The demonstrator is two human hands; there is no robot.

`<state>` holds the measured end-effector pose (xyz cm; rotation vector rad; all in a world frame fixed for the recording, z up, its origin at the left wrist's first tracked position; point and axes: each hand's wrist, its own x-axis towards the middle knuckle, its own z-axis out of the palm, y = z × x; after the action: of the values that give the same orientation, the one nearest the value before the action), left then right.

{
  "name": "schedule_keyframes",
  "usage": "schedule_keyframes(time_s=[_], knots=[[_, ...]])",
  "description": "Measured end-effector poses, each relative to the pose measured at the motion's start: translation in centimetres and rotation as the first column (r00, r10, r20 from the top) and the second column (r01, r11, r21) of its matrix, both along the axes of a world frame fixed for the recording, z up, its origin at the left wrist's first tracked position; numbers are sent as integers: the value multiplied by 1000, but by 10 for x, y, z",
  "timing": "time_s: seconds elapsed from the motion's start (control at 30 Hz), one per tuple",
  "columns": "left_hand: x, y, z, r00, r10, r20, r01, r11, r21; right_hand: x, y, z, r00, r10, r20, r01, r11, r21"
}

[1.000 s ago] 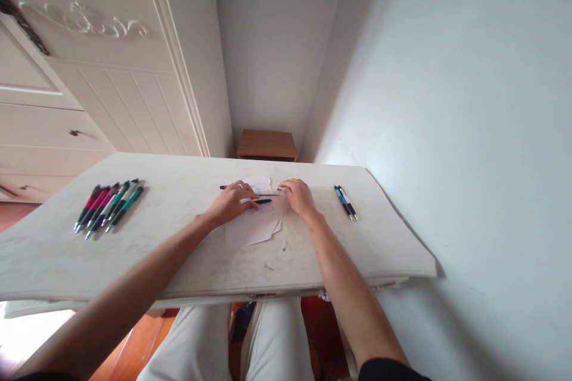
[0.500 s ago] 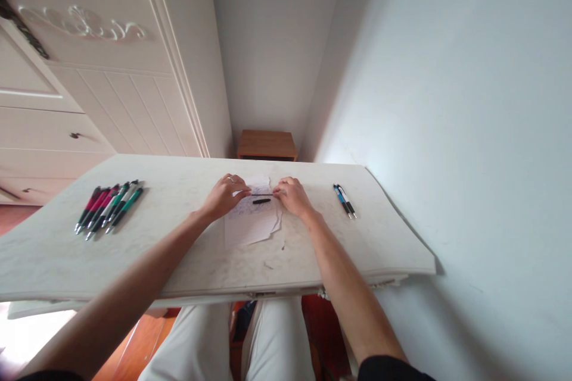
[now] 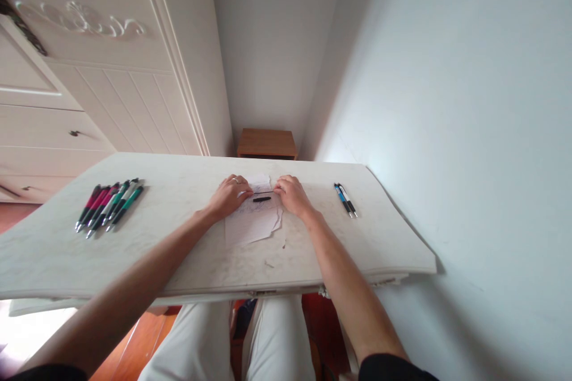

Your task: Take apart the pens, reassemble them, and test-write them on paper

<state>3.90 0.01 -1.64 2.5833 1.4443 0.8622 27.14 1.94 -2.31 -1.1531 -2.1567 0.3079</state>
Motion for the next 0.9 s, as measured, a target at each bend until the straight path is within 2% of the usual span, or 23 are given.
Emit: schedule_keyframes(time_s=[0.3, 0.43, 0.63, 0.9], knots=[[2, -1, 2, 999, -14, 49, 14, 1000, -1, 5, 2, 0, 1000, 17, 13, -17, 1000, 2], [1, -1, 2, 1000, -14, 17, 14, 1000, 5, 6, 3, -2, 999, 14, 44, -15, 1000, 11], [-2, 0, 0, 999, 31, 32, -30, 999, -29, 16, 9, -3, 996, -72, 44, 71, 997, 21], [-4, 2, -2, 1000, 21, 5, -21, 1000, 5, 29, 13, 0, 984, -149, 94, 148, 989, 16]])
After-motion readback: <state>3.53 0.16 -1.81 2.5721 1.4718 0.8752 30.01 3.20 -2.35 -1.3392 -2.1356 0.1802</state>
